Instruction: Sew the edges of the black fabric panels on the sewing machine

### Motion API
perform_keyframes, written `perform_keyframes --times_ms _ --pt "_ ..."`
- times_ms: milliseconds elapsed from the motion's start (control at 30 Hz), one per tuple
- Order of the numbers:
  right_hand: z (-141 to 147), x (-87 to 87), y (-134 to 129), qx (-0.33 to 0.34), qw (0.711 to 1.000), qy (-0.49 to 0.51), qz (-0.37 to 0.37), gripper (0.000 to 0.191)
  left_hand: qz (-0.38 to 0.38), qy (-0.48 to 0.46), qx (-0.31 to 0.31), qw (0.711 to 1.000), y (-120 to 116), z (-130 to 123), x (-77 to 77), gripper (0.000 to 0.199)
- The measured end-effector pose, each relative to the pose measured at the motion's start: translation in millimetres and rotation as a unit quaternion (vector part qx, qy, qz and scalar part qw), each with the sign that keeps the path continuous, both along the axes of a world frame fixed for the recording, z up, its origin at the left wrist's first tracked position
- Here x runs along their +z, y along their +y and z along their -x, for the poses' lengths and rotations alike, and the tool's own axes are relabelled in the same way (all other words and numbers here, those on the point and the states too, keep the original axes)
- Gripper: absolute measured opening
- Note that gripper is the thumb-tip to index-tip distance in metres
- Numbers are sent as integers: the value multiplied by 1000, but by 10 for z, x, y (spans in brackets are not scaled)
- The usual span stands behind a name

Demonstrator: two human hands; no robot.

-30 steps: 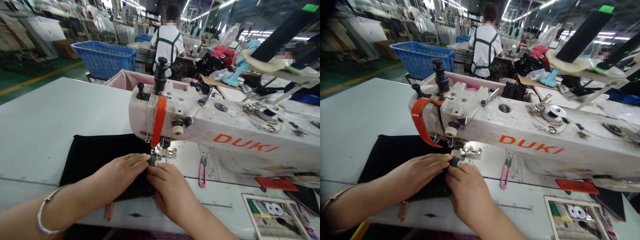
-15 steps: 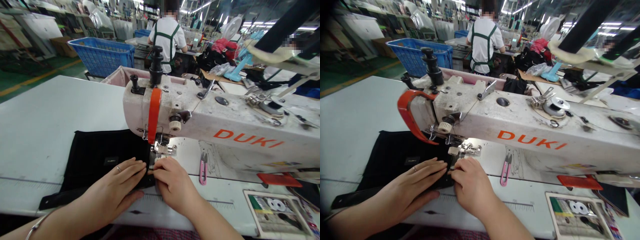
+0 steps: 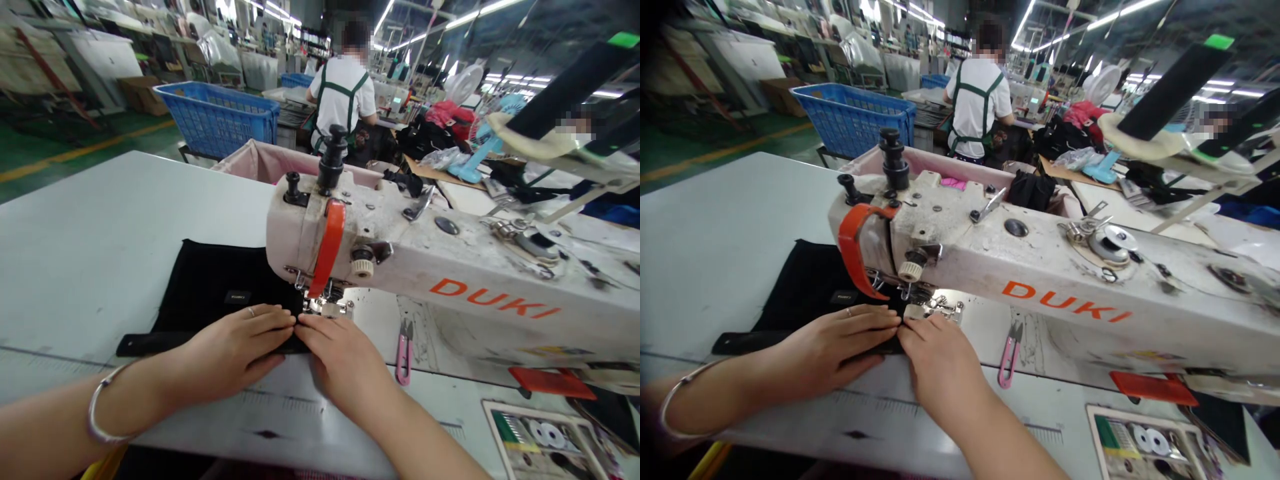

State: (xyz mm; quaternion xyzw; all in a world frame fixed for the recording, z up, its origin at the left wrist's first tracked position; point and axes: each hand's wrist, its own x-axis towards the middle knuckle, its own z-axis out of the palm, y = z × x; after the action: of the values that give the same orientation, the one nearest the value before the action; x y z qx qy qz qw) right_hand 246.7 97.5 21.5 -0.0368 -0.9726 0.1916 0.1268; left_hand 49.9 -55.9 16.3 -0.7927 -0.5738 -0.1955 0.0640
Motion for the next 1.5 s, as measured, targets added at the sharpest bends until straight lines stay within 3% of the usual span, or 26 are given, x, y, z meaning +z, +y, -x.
perform_keyframes --times_ms 333,433,600,767,933,1033,1133,1500 --pt "132 -64 39 -89 995 -35 -25 52 -22 -34 -20 999 342 249 -1 28" --pt "135 -80 27 -95 995 -15 -24 47 -15 -43 -24 999 388 280 -8 30" --pt "89 -74 40 -119 988 101 12 31 6 -70 -39 997 404 451 5 28" --pt "81 -52 126 -170 981 77 -56 17 17 -115 -32 993 391 625 42 23" --pt "90 -80 150 -184 978 62 -79 28 0 -137 7 991 361 382 24 21" --pt "101 -100 92 -104 987 117 -34 13 -15 -144 37 989 321 190 13 22" --pt "122 -133 48 -50 989 142 0 16 -23 -151 47 987 297 105 16 22" --pt "164 -176 103 -95 989 109 -29 21 -15 -175 65 982 463 189 -45 19"
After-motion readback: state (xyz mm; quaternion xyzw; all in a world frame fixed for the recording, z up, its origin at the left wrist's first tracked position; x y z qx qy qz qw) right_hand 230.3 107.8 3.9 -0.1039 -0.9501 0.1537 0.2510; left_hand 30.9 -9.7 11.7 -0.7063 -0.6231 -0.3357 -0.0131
